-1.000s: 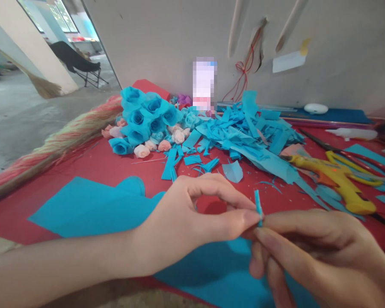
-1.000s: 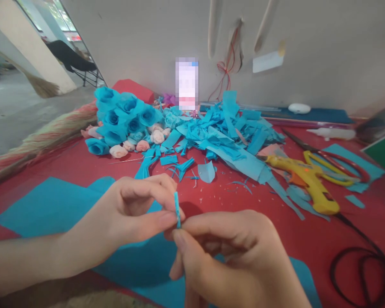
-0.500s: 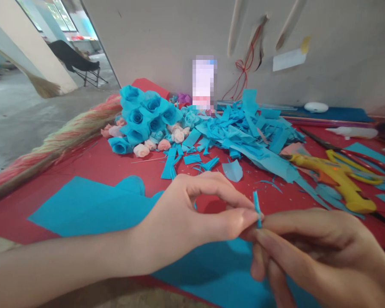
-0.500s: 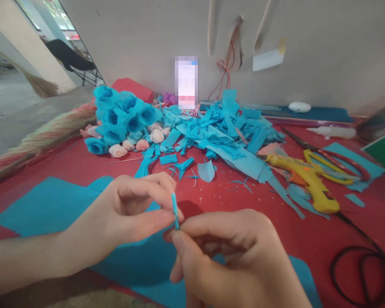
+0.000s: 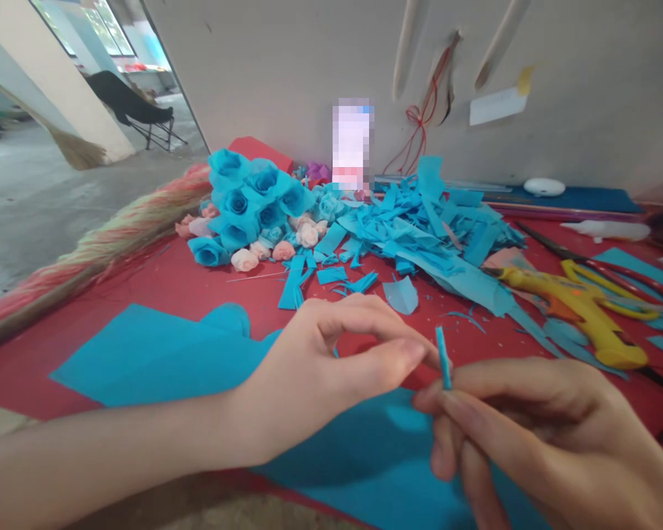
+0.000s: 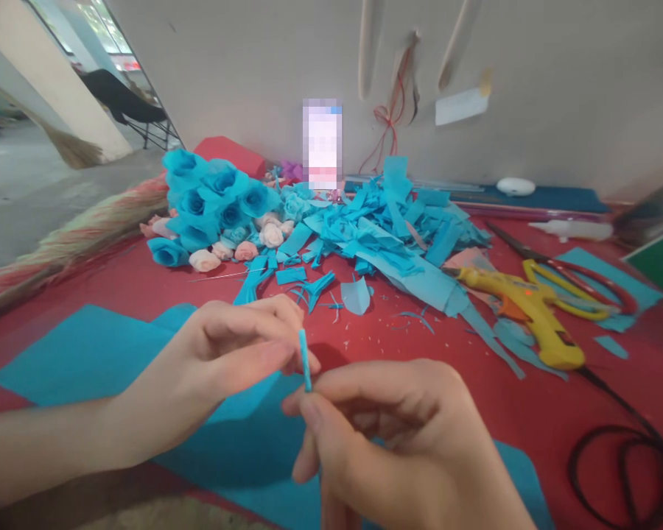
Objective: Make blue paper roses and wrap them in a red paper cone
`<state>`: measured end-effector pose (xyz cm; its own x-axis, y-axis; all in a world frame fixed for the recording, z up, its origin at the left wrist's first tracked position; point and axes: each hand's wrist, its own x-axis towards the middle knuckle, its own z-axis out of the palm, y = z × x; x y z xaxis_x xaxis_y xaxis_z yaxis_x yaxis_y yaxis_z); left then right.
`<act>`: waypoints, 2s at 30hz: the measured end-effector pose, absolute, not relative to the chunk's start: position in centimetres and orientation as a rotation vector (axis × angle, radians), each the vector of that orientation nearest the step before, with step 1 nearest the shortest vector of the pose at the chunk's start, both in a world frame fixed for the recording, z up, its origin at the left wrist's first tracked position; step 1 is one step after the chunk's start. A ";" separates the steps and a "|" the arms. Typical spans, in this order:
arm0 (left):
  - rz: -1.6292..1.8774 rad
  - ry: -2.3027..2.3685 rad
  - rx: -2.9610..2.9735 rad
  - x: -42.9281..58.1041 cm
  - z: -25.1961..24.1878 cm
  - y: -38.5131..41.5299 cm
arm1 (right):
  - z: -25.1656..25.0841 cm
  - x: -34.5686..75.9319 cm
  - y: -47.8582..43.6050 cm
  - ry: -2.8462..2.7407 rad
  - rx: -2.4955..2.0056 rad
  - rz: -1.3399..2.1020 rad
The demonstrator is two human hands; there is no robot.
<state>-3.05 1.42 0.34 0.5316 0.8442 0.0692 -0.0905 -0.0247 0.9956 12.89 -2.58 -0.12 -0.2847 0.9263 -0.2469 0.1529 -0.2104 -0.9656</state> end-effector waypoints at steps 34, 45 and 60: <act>0.511 0.777 2.948 -8.8 -4.4 3.5 | -5.2 11.8 -1.1 -1.269 -1.197 1.750; 0.646 0.744 2.984 -8.4 -4.8 3.3 | -5.6 11.9 -1.2 -1.321 -1.211 1.701; 0.569 0.944 2.760 -8.5 -4.7 3.1 | -5.6 11.9 -0.9 -1.276 -1.185 1.739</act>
<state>-8.52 3.13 -4.71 0.7269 0.6178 0.2997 0.5533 -0.7855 0.2774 11.89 -0.91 -5.61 -0.3652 0.8885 -0.2779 -0.0010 -0.2989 -0.9543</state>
